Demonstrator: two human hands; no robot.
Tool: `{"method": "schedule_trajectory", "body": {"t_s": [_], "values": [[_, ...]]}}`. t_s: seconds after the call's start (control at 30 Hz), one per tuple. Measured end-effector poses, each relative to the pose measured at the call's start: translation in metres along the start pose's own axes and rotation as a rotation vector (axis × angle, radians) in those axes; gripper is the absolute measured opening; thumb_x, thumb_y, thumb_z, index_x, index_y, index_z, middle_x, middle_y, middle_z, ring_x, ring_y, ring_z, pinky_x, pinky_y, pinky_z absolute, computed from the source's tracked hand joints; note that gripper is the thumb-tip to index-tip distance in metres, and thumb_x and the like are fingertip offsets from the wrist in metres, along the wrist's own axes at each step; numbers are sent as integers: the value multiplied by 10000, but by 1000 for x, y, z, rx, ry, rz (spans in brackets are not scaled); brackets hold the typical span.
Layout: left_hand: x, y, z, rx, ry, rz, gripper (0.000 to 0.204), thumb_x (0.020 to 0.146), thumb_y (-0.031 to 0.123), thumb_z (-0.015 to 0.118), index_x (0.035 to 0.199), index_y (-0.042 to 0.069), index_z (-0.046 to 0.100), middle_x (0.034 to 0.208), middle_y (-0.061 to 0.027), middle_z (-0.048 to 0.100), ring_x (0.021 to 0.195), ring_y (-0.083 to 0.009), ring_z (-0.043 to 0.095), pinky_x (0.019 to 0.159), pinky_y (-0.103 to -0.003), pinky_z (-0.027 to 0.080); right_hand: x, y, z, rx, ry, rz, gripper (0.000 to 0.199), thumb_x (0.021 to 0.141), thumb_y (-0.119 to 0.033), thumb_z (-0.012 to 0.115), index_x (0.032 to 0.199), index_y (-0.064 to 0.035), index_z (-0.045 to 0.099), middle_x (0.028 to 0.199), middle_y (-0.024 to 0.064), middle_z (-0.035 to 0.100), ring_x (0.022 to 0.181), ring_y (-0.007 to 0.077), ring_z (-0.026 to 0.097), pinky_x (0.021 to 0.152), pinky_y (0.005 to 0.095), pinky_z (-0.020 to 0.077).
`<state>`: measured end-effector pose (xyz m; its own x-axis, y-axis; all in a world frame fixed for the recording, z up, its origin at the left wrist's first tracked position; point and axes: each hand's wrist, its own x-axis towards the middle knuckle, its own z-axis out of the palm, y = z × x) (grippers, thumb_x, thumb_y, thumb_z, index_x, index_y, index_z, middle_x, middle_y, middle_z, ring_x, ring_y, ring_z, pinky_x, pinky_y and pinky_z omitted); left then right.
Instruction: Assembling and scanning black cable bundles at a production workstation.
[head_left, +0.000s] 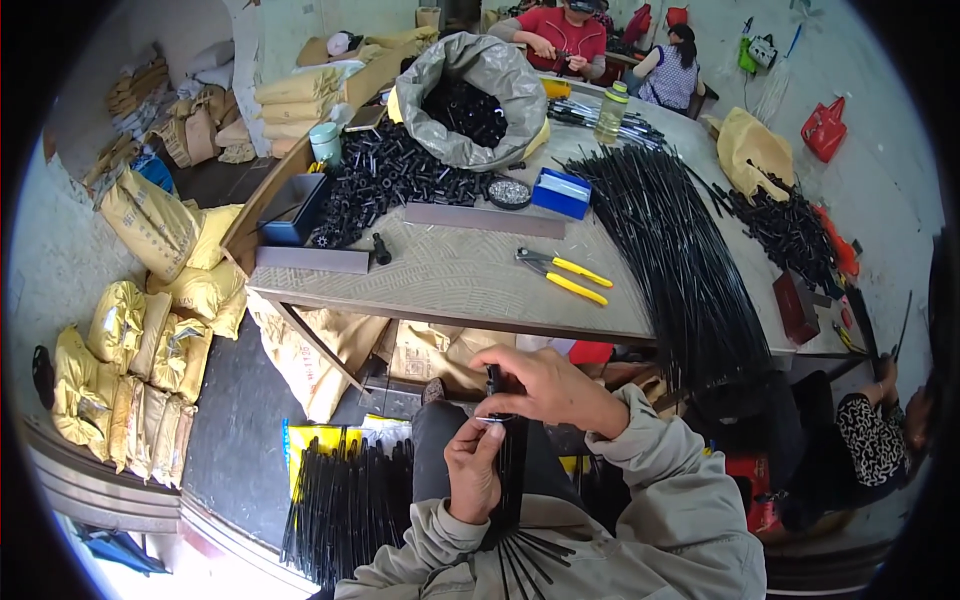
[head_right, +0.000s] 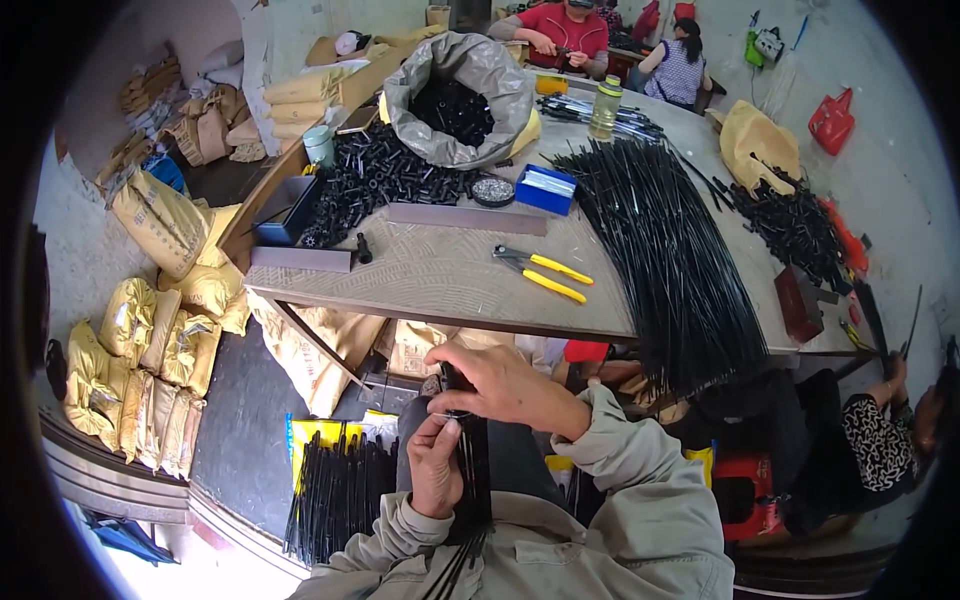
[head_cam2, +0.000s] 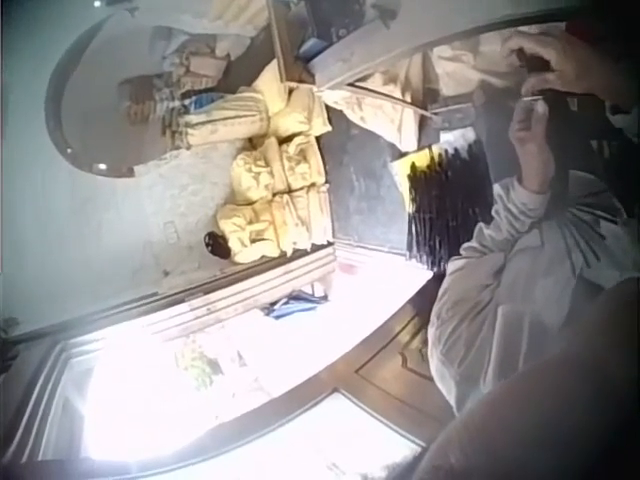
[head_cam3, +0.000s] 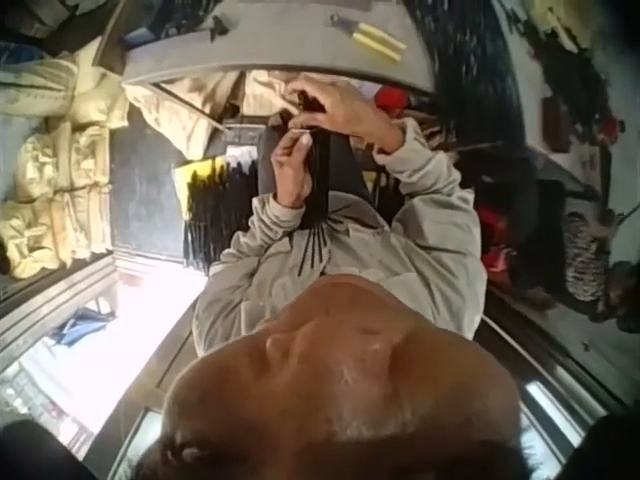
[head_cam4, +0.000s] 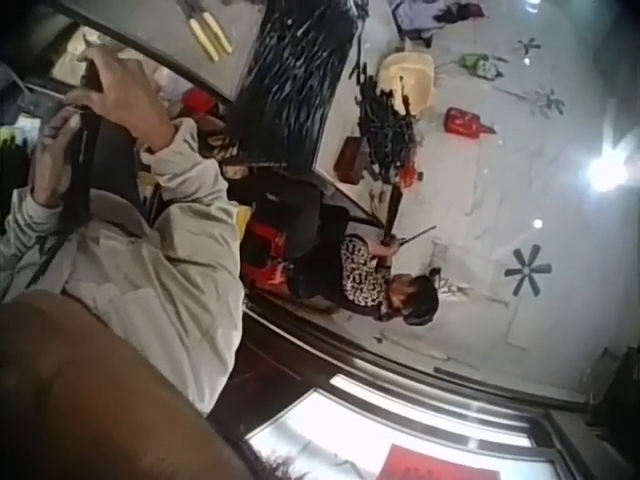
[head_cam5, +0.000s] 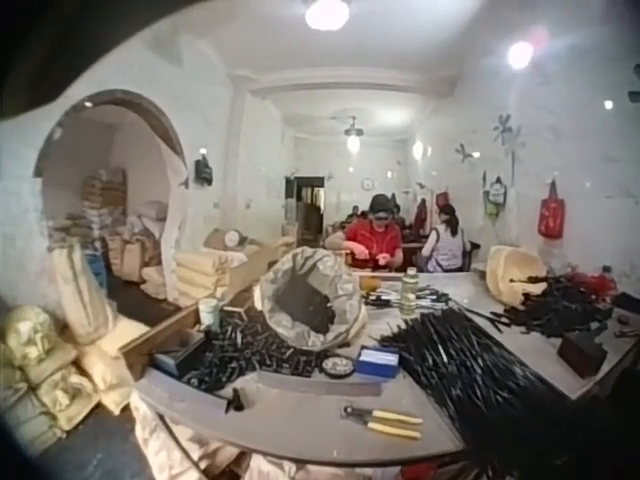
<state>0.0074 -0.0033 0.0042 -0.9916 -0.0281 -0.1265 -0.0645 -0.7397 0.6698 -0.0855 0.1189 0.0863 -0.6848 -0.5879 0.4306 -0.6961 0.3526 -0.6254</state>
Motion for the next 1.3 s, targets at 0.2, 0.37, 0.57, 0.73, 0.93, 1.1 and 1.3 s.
{"method": "schedule_trajectory", "body": {"t_s": [0.2,0.37,0.57,0.73,0.93,1.1,1.3], "values": [[-5,-2,-2,67,79,30,170,830,-7,585,1000,-8,594,890,-3,596,791,-56,533,738,-194,423,-7,5,0,269,-118,325,401,720,-142,749,1051,-47,544,585,15,441,532,52,380,479,230,321],[0,-4,-11,41,-30,86,225,825,-12,596,1049,-27,578,897,2,582,785,-53,515,722,-180,411,4,-6,-10,120,-105,129,464,680,-103,769,1079,-49,538,664,-9,481,582,58,410,530,218,342],[6,7,-5,-21,23,55,290,847,26,590,1123,-49,548,954,-28,602,833,-74,544,774,-202,430,-20,17,21,203,206,28,694,654,-87,779,1231,-41,396,978,63,518,786,93,503,711,220,409],[-3,10,-7,-55,-3,7,304,868,65,576,1146,-51,537,1011,-55,612,898,-97,563,842,-228,432,-71,-4,79,662,550,412,755,689,-68,751,1284,-41,285,1105,92,461,872,119,500,804,236,400],[-7,12,-14,-55,14,7,299,888,109,561,1145,-41,543,1035,-66,614,917,-109,565,861,-243,429,-69,-15,113,1026,747,462,503,780,-125,697,1172,-40,394,996,46,502,769,73,469,712,206,398],[-3,15,-16,12,4,68,307,900,154,550,1142,-35,550,1049,-74,615,939,-124,563,885,-263,419,-79,-6,116,1245,478,631,219,841,-166,639,967,-28,525,800,-30,514,673,26,421,608,182,359],[-3,20,-21,19,7,82,335,904,192,546,1147,-37,543,1081,-94,607,990,-151,555,922,-294,406,-68,-17,107,995,517,566,213,870,-180,607,756,-6,558,645,-78,453,618,7,369,520,193,299]]}}
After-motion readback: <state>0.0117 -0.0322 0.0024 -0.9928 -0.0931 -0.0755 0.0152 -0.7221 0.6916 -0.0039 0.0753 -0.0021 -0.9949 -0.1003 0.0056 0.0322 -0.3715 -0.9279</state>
